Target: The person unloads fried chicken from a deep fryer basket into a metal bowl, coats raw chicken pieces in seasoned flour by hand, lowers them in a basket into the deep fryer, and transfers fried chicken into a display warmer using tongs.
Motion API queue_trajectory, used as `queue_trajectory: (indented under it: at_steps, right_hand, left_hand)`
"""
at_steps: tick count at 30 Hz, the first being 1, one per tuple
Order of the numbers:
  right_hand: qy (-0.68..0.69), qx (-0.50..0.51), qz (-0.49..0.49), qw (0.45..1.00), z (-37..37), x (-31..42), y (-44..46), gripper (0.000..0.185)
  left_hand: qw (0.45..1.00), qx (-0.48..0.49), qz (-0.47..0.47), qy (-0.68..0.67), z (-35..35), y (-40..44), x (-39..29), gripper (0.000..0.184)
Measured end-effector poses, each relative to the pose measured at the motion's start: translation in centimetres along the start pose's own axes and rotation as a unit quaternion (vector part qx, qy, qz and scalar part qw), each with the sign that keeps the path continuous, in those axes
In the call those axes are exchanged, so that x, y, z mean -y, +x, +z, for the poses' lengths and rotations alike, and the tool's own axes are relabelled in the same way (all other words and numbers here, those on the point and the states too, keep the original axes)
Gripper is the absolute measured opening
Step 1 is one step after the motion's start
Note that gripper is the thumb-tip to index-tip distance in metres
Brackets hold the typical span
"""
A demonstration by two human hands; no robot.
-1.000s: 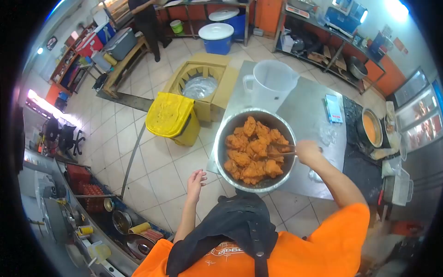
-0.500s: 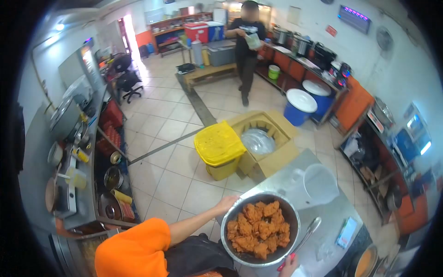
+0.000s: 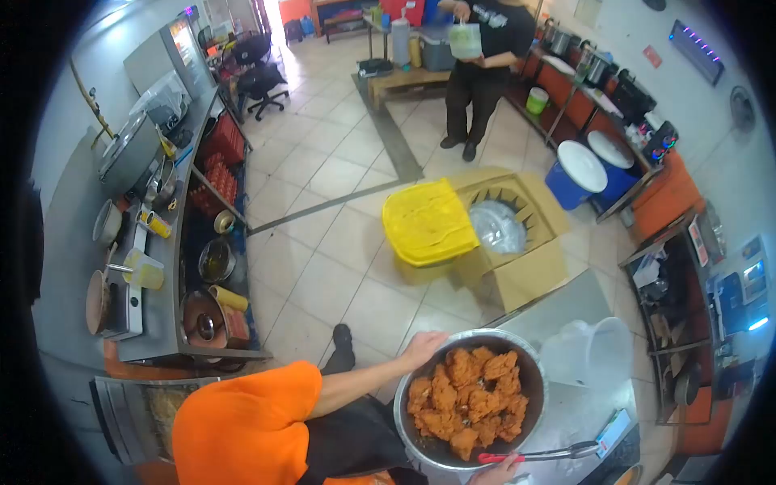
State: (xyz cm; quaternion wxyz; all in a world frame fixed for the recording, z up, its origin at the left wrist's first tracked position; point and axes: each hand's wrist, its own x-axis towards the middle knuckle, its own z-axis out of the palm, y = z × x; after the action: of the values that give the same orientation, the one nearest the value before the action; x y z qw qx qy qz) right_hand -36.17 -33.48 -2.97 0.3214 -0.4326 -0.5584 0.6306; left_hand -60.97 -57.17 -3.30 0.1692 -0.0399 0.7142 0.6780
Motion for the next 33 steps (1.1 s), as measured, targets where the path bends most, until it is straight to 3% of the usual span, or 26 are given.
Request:
queue_trajectory:
  at_steps: [6,10,12,15,17,19,23,25,32,33]
  right_hand:
    - [0.019,0.009,0.041,0.999,10.9,3.0,-4.4,0.027]
    - [0.081,0.098,0.085,0.988,17.5,4.3,-6.6,0.034]
    - [0.15,0.138,0.127,0.971,20.4,5.3,-7.3,0.038]
    - [0.122,0.135,0.143,0.973,23.1,6.3,-7.7,0.037]
    - [0.133,0.102,0.129,0.977,25.0,7.0,-8.0,0.034]
    - [0.145,0.068,0.114,0.98,26.5,7.2,-7.6,0.032]
    - [0.073,0.094,0.072,0.99,28.7,7.5,-5.4,0.022]
    - [0.074,0.089,0.065,0.991,31.6,8.2,-5.8,0.021]
    - [0.061,0.034,0.066,0.995,38.0,9.4,-5.6,0.021]
    - [0.043,0.07,0.063,0.995,38.2,8.4,-5.0,0.021]
  left_hand:
    - [0.997,-0.041,0.057,0.023,-9.5,2.8,-5.4,0.034]
    - [0.987,-0.093,0.125,0.035,-15.8,2.8,-10.1,0.034]
    - [0.989,-0.092,0.112,0.017,-18.1,3.5,-12.1,0.034]
    - [0.994,-0.071,0.077,-0.011,-20.2,5.3,-13.9,0.035]
    - [0.989,-0.084,0.112,-0.037,-20.6,6.7,-14.2,0.037]
    - [0.994,-0.066,0.08,-0.023,-21.8,7.9,-15.0,0.038]
    - [0.996,-0.042,0.03,-0.076,-22.5,10.6,-14.7,0.037]
    - [0.985,-0.107,0.069,-0.117,-23.2,12.4,-15.2,0.037]
    - [0.977,-0.113,-0.005,-0.181,-28.1,13.9,-12.7,0.032]
    - [0.973,-0.129,-0.035,-0.187,-28.8,13.6,-12.7,0.031]
